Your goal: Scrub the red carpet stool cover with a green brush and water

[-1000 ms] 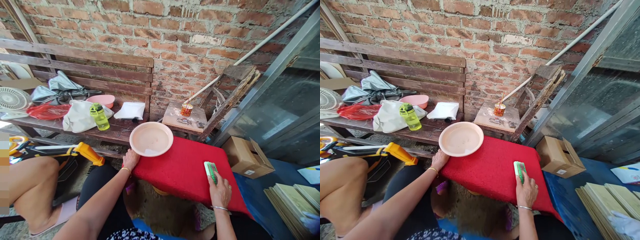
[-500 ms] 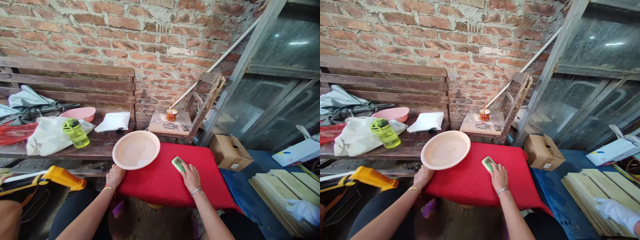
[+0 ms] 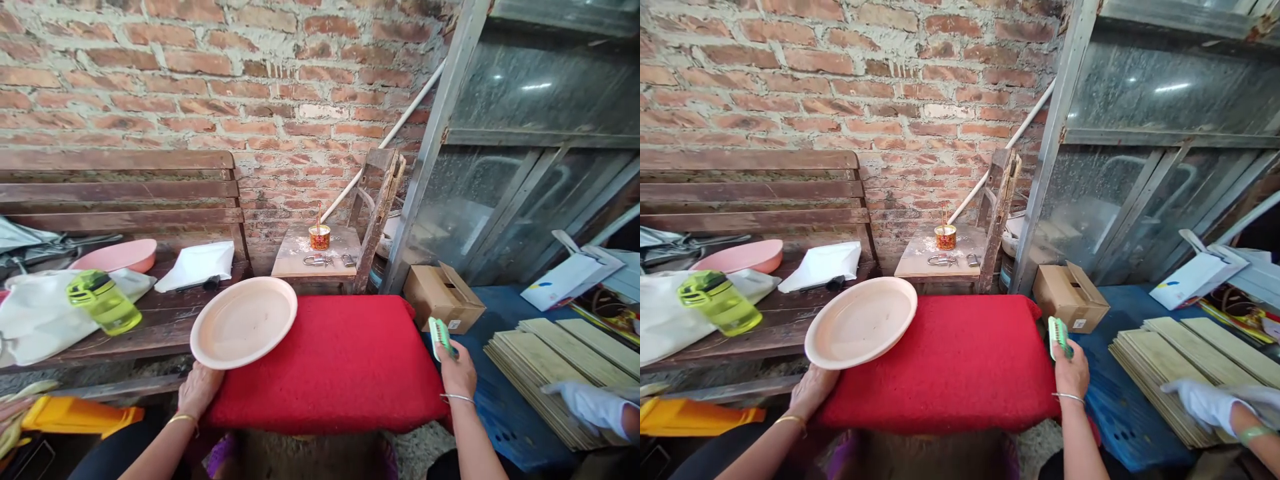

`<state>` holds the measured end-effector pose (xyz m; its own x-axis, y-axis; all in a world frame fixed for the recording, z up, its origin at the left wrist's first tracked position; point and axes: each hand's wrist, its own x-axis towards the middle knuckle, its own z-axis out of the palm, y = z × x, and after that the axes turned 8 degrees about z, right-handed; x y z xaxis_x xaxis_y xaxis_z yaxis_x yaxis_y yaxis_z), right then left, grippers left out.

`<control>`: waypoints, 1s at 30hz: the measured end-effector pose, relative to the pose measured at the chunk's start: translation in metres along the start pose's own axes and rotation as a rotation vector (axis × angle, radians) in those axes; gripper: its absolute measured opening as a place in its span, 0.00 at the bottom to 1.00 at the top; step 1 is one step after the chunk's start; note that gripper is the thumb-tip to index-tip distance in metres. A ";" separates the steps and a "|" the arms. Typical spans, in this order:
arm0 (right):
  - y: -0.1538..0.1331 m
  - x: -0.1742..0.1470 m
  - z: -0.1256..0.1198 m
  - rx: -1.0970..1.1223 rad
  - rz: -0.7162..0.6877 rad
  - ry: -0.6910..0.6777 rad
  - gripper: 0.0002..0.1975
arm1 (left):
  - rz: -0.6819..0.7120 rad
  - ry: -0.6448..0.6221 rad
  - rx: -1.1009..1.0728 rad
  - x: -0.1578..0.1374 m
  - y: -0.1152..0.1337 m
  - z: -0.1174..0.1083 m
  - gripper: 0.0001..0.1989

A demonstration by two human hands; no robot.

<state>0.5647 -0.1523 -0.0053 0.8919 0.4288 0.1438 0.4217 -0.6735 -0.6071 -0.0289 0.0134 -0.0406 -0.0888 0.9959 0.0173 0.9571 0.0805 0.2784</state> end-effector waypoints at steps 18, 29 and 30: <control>-0.130 -0.115 0.060 -0.265 -0.731 -0.389 0.14 | 0.010 0.015 -0.192 0.004 -0.026 0.005 0.33; -0.030 -0.005 0.022 -0.293 -0.070 0.052 0.21 | -0.015 0.005 -0.100 -0.002 -0.008 -0.004 0.30; -0.033 -0.010 0.025 -0.235 -0.123 0.045 0.21 | -0.007 -0.001 -0.088 -0.002 -0.006 -0.005 0.30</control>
<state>0.5380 -0.1188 -0.0061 0.8358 0.4921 0.2433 0.5489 -0.7414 -0.3860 -0.0361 0.0103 -0.0376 -0.0954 0.9953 0.0139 0.9284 0.0840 0.3619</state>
